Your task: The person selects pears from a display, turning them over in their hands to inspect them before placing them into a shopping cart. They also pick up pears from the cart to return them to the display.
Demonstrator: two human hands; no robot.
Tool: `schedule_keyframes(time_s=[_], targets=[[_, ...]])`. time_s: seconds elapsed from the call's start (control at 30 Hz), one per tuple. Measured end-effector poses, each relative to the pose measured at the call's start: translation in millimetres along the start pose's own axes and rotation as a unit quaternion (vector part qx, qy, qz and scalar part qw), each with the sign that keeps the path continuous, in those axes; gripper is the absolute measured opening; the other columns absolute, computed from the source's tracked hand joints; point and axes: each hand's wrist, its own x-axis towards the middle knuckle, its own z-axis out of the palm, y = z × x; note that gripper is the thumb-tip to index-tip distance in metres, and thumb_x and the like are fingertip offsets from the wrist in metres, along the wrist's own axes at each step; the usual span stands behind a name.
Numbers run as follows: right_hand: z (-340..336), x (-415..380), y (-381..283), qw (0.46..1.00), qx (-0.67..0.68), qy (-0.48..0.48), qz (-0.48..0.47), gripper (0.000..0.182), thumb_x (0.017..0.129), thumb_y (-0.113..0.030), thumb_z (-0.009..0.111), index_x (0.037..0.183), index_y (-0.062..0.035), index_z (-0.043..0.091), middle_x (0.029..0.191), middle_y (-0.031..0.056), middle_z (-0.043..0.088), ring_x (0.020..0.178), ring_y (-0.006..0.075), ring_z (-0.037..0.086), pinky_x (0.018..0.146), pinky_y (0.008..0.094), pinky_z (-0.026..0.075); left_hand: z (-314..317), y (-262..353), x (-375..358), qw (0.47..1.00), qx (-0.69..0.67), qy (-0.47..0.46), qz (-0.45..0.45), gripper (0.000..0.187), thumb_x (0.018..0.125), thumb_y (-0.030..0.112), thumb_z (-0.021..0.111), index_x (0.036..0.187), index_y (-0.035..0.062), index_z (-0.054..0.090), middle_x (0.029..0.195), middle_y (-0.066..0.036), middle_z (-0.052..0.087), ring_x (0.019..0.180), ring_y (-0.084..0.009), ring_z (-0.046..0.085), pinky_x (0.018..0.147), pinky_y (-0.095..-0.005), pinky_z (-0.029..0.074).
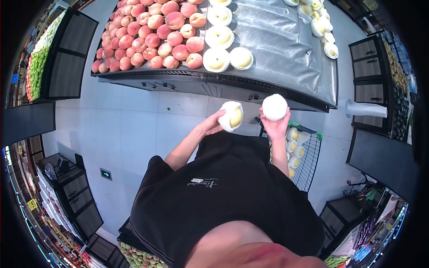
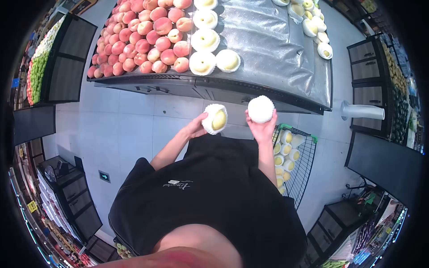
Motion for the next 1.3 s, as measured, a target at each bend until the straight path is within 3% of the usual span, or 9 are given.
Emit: schedule_keyframes(time_s=[0.23, 0.3, 0.4, 0.53, 0.67, 0.77, 0.9, 1.03, 1.3], targets=[[94.3, 117.4, -59.5, 0.912, -0.383, -0.039, -0.144, 0.058, 0.098, -0.042, 0.059, 0.14, -0.0054, 0.047, 0.131, 0.0129, 0.059, 0.117, 0.0277, 0.059, 0.094, 0.0431, 0.05, 6.6, 73.7, -25.4, 0.943, 0.305, 0.033, 0.13, 0.078, 0.088, 0.031, 0.069, 0.152, 0.0055, 0.032, 0.147, -0.01, 0.045, 0.136, -0.0213, 0.043, 0.114, -0.0366, 0.034], [97.6, 166.0, -80.9, 0.781, -0.591, -0.004, -0.201, 0.064, 0.089, -0.036, 0.072, 0.139, -0.0039, 0.047, 0.13, 0.013, 0.057, 0.119, 0.0279, 0.057, 0.101, 0.042, 0.046, 27.4, 84.6, -12.1, 0.93, 0.314, 0.054, 0.183, 0.076, 0.087, 0.026, 0.071, 0.15, 0.0049, 0.035, 0.144, -0.01, 0.048, 0.134, -0.0204, 0.044, 0.112, -0.0353, 0.035], [99.2, 203.5, -91.6, 0.455, -0.822, -0.015, -0.343, 0.075, 0.075, -0.03, 0.083, 0.137, -0.0043, 0.048, 0.131, 0.0143, 0.053, 0.123, 0.0313, 0.052, 0.105, 0.043, 0.043, 58.6, 95.4, 11.4, 0.898, 0.352, 0.079, 0.253, 0.074, 0.084, 0.022, 0.076, 0.146, 0.0029, 0.039, 0.138, -0.011, 0.051, 0.128, -0.0195, 0.049, 0.108, -0.0342, 0.04], [80.3, 208.3, -110.2, 0.353, -0.873, -0.117, -0.317, 0.083, 0.061, -0.021, 0.083, 0.136, -0.0089, 0.049, 0.137, 0.0174, 0.045, 0.129, 0.0386, 0.044, 0.109, 0.0468, 0.04, 98.0, 103.5, 49.5, 0.809, 0.468, 0.185, 0.303, 0.089, 0.073, 0.029, 0.085, 0.145, 0.0039, 0.039, 0.134, -0.018, 0.054, 0.123, -0.0258, 0.055, 0.106, -0.0391, 0.044], [60.0, 203.8, -140.2, 0.321, -0.888, -0.159, -0.288, 0.088, 0.059, -0.018, 0.084, 0.138, -0.0123, 0.048, 0.141, 0.017, 0.043, 0.131, 0.0391, 0.043, 0.111, 0.0465, 0.039, 130.5, 131.5, 117.5, 0.562, 0.686, 0.186, 0.423, 0.091, 0.06, 0.023, 0.087, 0.138, 0.0063, 0.044, 0.126, -0.018, 0.054, 0.119, -0.0352, 0.055, 0.101, -0.0459, 0.046], [62.2, 196.8, -166.4, 0.332, -0.888, -0.2, -0.247, 0.088, 0.058, -0.013, 0.086, 0.138, -0.0149, 0.049, 0.143, 0.0154, 0.042, 0.133, 0.0382, 0.042, 0.112, 0.0454, 0.039, 141.2, 141.9, 178.4, 0.398, 0.835, 0.173, 0.339, 0.092, 0.056, 0.021, 0.087, 0.138, 0.0096, 0.045, 0.129, -0.014, 0.052, 0.117, -0.0351, 0.054, 0.097, -0.0465, 0.048], [65.4, 188.9, -191.2, 0.348, -0.891, -0.208, -0.203, 0.089, 0.057, -0.007, 0.087, 0.137, -0.017, 0.049, 0.143, 0.0132, 0.042, 0.134, 0.0373, 0.042, 0.113, 0.0444, 0.04, 114.5, 136.3, 252.3, 0.349, 0.906, 0.112, 0.212, 0.09, 0.054, 0.018, 0.088, 0.135, 0.0132, 0.048, 0.131, -0.012, 0.051, 0.119, -0.0364, 0.051, 0.098, -0.0465, 0.049], [47.8, 181.7, -202.1, 0.385, -0.886, -0.195, -0.172, 0.085, 0.059, -0.008, 0.087, 0.135, -0.0169, 0.05, 0.142, 0.0119, 0.043, 0.134, 0.037, 0.042, 0.112, 0.0444, 0.041, 98.6, 125.7, 268.3, 0.28, 0.937, 0.076, 0.193, 0.089, 0.057, 0.016, 0.087, 0.137, 0.0144, 0.049, 0.133, -0.01, 0.049, 0.12, -0.0379, 0.049, 0.099, -0.0483, 0.049], [38.5, 186.7, -202.0, 0.413, -0.872, -0.221, -0.146, 0.084, 0.063, -0.014, 0.088, 0.137, -0.0159, 0.049, 0.14, 0.0118, 0.044, 0.132, 0.0362, 0.043, 0.112, 0.0432, 0.041, 110.8, 125.7, 258.2, 0.359, 0.924, 0.034, 0.127, 0.09, 0.06, 0.016, 0.086, 0.141, 0.0178, 0.046, 0.138, -0.011, 0.048, 0.13, -0.0358, 0.045, 0.107, -0.0474, 0.045]])
